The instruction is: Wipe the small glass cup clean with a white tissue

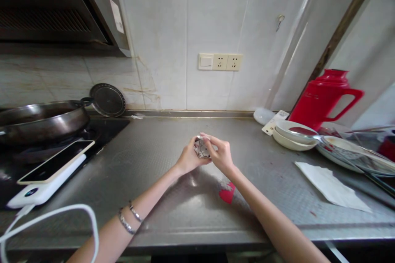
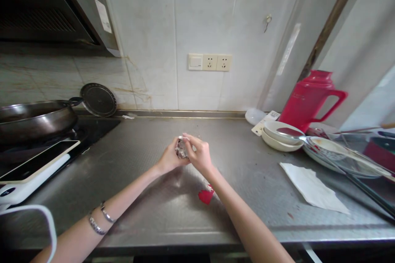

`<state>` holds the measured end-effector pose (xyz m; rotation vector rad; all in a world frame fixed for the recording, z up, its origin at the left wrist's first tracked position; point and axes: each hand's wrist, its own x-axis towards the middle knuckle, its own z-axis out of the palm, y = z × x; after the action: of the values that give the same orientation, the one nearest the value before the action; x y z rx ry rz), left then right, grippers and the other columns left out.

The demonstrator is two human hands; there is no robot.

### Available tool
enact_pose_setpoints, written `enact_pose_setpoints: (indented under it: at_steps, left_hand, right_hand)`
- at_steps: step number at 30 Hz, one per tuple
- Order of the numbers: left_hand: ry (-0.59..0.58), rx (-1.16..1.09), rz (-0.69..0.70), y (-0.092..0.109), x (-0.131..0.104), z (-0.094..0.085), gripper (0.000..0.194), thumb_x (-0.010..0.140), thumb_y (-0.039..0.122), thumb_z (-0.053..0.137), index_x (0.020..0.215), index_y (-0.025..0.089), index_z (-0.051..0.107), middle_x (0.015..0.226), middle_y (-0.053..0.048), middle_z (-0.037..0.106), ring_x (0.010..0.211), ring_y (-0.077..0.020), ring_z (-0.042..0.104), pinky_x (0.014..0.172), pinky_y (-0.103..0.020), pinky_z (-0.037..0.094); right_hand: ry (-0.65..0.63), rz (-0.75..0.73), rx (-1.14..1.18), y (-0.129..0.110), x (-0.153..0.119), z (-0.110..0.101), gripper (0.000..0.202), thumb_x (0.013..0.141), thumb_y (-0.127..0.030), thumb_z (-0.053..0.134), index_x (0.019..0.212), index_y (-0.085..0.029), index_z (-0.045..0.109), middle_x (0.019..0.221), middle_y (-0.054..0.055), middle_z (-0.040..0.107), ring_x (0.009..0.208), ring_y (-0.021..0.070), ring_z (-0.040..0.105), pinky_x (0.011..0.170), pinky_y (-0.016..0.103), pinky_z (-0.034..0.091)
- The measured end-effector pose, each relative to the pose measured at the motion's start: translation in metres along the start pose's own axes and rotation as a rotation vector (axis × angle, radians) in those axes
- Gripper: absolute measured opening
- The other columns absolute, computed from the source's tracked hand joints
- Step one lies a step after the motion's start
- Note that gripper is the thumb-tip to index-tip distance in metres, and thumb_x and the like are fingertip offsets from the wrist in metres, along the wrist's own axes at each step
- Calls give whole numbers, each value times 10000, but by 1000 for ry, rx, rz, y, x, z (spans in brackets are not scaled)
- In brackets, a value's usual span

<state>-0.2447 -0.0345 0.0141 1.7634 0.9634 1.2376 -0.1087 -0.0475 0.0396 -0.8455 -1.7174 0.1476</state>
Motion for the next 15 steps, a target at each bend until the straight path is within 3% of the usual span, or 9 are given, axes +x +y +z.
enact_pose_setpoints:
  at_steps: [4, 10, 15]
  left_hand:
    - [82, 12, -33, -4, 4, -4, 676, 539, 274, 826, 1127, 177, 506, 976, -56, 674, 818, -181, 647, 689, -278, 532]
    - [85, -63, -162, -10, 12, -18, 631, 572, 373, 793, 1063, 160, 458, 753, 11, 621, 495, -97, 543, 373, -191, 430]
    - [93, -61, -220, 2, 12, -18, 650, 571, 362, 806, 1082, 159, 459, 744, 23, 596, 435, -68, 493, 344, -188, 414]
  right_hand:
    - [-51, -177, 33, -3, -4, 3, 258, 909, -205, 475, 1055, -217, 686, 1119, 77, 696, 1106, 220, 627, 993, 398, 490]
    - [-148, -288, 38, -3, -11, 8, 266, 904, -152, 474, 1069, -224, 669, 1082, 67, 710, 1139, 205, 605, 979, 401, 505]
    - [58, -148, 24, -4, -5, 3, 234, 918, -202, 472, 1002, -228, 688, 1040, 76, 720, 1061, 221, 642, 923, 418, 518]
